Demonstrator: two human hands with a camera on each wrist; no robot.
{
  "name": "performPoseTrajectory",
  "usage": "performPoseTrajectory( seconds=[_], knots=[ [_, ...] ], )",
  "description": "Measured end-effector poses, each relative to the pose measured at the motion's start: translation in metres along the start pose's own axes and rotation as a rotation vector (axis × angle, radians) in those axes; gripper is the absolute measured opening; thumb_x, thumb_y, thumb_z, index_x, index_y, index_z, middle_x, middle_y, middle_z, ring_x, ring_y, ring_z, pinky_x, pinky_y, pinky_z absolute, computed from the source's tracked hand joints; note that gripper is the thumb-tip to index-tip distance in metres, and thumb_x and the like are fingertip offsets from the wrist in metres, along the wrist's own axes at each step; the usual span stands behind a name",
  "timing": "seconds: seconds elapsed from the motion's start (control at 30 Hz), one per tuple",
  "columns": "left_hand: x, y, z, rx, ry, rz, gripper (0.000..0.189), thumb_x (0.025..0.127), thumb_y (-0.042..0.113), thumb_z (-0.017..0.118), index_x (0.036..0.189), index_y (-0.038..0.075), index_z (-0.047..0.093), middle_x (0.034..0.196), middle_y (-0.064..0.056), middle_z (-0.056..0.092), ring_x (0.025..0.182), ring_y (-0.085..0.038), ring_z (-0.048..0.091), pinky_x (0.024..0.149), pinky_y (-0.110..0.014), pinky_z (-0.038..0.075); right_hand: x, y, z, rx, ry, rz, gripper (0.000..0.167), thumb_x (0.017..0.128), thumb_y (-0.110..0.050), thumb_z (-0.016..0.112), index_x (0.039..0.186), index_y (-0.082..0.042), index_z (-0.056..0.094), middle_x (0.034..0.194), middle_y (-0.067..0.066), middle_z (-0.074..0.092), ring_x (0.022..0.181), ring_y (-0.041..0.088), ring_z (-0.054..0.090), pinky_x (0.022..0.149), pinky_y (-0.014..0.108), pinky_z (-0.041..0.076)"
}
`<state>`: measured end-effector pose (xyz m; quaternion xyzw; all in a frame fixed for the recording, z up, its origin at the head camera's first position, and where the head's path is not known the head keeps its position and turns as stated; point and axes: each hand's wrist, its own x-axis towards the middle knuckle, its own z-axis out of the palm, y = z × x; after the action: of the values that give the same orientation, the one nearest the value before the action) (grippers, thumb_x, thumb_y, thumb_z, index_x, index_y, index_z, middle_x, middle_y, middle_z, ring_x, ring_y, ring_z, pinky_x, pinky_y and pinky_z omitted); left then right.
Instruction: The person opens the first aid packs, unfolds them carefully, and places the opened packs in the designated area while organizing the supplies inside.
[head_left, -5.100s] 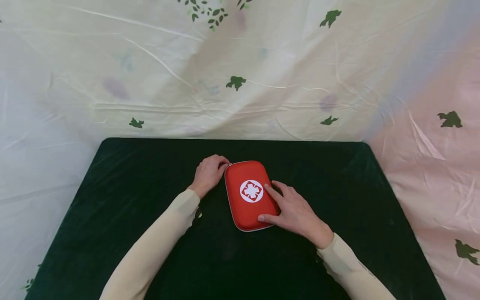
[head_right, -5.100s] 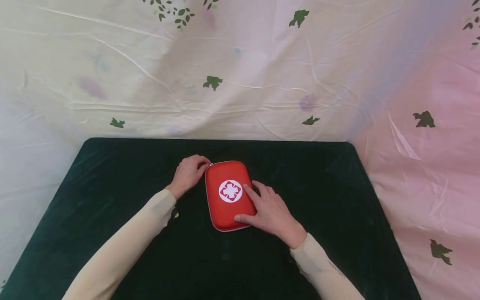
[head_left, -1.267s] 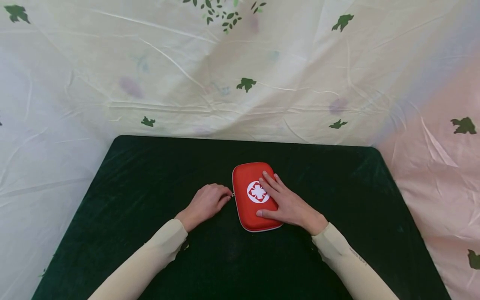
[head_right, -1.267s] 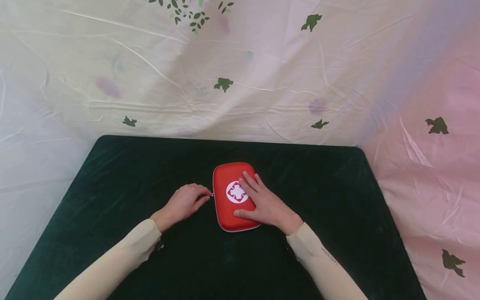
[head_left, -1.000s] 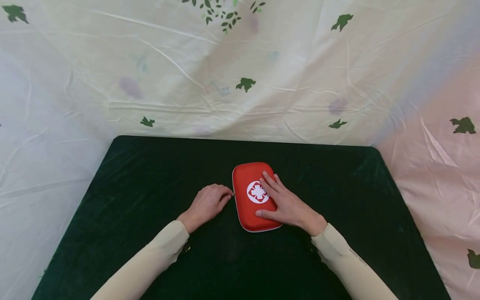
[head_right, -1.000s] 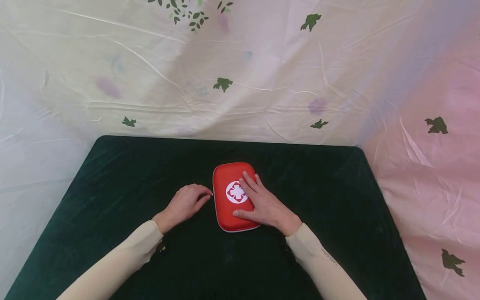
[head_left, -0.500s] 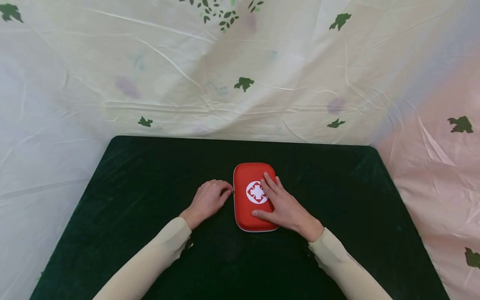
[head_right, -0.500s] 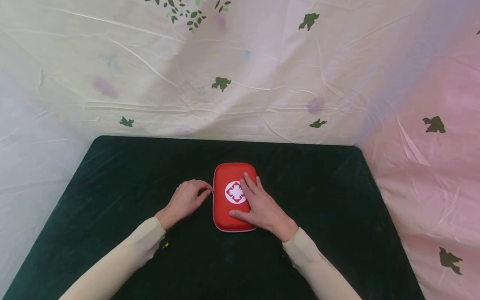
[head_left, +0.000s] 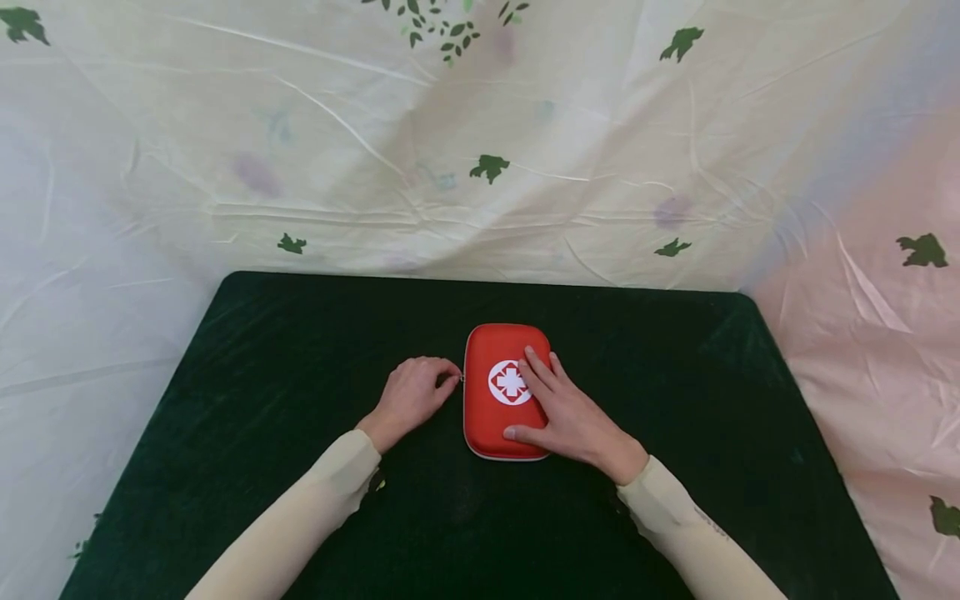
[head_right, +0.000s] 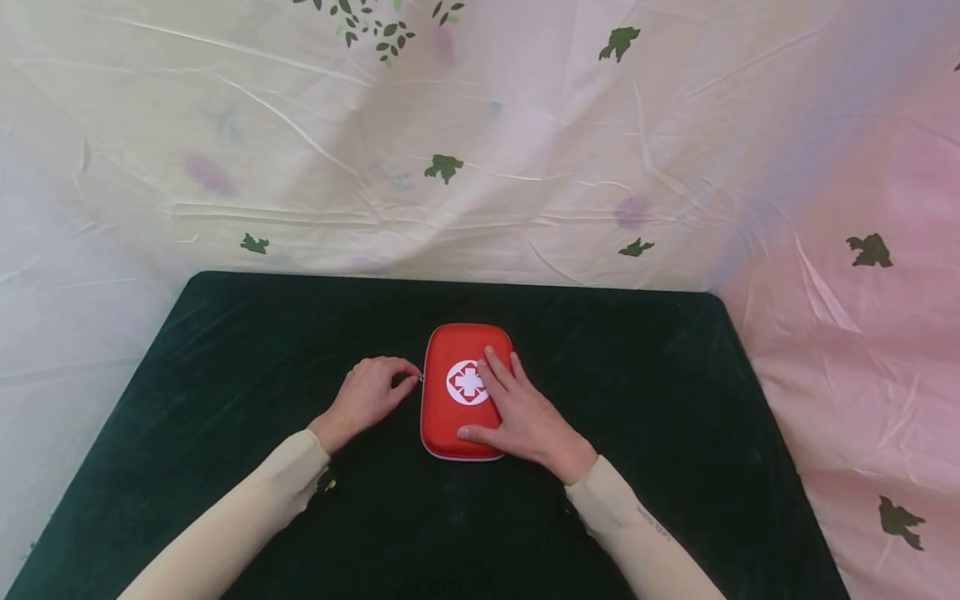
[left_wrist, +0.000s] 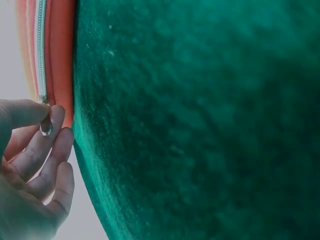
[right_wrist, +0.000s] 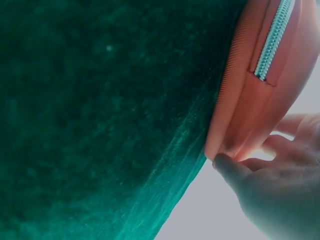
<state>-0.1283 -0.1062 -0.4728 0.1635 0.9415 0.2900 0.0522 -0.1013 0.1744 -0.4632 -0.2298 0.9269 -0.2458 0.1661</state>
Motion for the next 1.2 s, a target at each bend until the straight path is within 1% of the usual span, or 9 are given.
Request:
performPoseTrajectory(
  seconds=[0.1, 0.23, 0.4, 0.57, 0.83, 1.0, 1.2],
  knots=[
    [-0.002, 0.000, -0.002, 0.017, -0.011, 0.009, 0.015, 0.097, 0.016, 0.073, 0.111, 0.013, 0.078, 0.103, -0.003, 0.077, 0.077, -0.011, 0.063, 0.081, -0.036, 0.057, 0.000, 0.001, -0.001, -0.006, 0.000, 0.003, 0.108, 0.087, -0.074, 0.065, 0.168, -0.021, 0.015, 0.175, -0.002, -0.001, 0.158, 0.042, 0.003, 0.116, 0.061, 0.034],
    [-0.005, 0.000, -0.003, 0.039, -0.027, 0.038, 0.017, 0.097, 0.017, 0.073, 0.113, 0.013, 0.078, 0.105, -0.003, 0.077, 0.081, -0.013, 0.065, 0.085, -0.037, 0.057, 0.000, 0.001, -0.001, -0.011, 0.001, 0.010, 0.109, 0.087, -0.073, 0.066, 0.168, -0.021, 0.015, 0.175, -0.001, 0.000, 0.158, 0.042, 0.004, 0.115, 0.061, 0.036],
    [-0.009, -0.001, -0.005, 0.032, -0.042, 0.072, 0.017, 0.097, 0.016, 0.074, 0.113, 0.012, 0.078, 0.106, -0.003, 0.077, 0.088, -0.016, 0.067, 0.088, -0.040, 0.056, 0.001, 0.002, -0.002, -0.012, -0.001, 0.008, 0.108, 0.087, -0.074, 0.065, 0.168, -0.022, 0.014, 0.175, -0.002, 0.000, 0.158, 0.042, 0.004, 0.115, 0.061, 0.037],
    [-0.012, -0.002, -0.006, 0.020, -0.058, 0.093, 0.017, 0.096, 0.016, 0.075, 0.113, 0.012, 0.077, 0.104, -0.002, 0.077, 0.086, -0.013, 0.067, 0.086, -0.038, 0.057, 0.001, 0.002, -0.002, -0.002, -0.004, 0.008, 0.108, 0.087, -0.075, 0.064, 0.168, -0.022, 0.015, 0.175, -0.003, -0.001, 0.158, 0.042, 0.003, 0.115, 0.061, 0.036],
    [-0.018, -0.003, -0.008, 0.030, -0.077, 0.127, 0.018, 0.094, 0.015, 0.076, 0.112, 0.013, 0.077, 0.103, 0.000, 0.076, 0.083, -0.010, 0.065, 0.082, -0.035, 0.056, 0.001, 0.002, -0.001, 0.007, -0.006, 0.001, 0.108, 0.087, -0.076, 0.063, 0.168, -0.023, 0.014, 0.175, -0.005, -0.002, 0.158, 0.041, 0.003, 0.116, 0.061, 0.035],
    [-0.020, -0.002, -0.010, 0.038, -0.103, 0.149, 0.016, 0.095, 0.016, 0.076, 0.111, 0.013, 0.077, 0.102, 0.001, 0.076, 0.083, -0.009, 0.065, 0.082, -0.034, 0.056, 0.001, 0.002, -0.001, 0.009, -0.007, 0.004, 0.108, 0.087, -0.075, 0.064, 0.168, -0.024, 0.013, 0.175, -0.005, -0.003, 0.158, 0.041, 0.003, 0.115, 0.061, 0.036],
    [-0.023, -0.001, -0.012, 0.038, -0.142, 0.156, 0.016, 0.095, 0.017, 0.076, 0.111, 0.014, 0.076, 0.103, 0.001, 0.076, 0.086, -0.009, 0.065, 0.083, -0.035, 0.056, 0.001, 0.001, -0.001, 0.014, -0.011, 0.009, 0.108, 0.087, -0.074, 0.065, 0.168, -0.023, 0.014, 0.175, -0.004, -0.002, 0.158, 0.041, 0.003, 0.115, 0.061, 0.036]
  ],
)
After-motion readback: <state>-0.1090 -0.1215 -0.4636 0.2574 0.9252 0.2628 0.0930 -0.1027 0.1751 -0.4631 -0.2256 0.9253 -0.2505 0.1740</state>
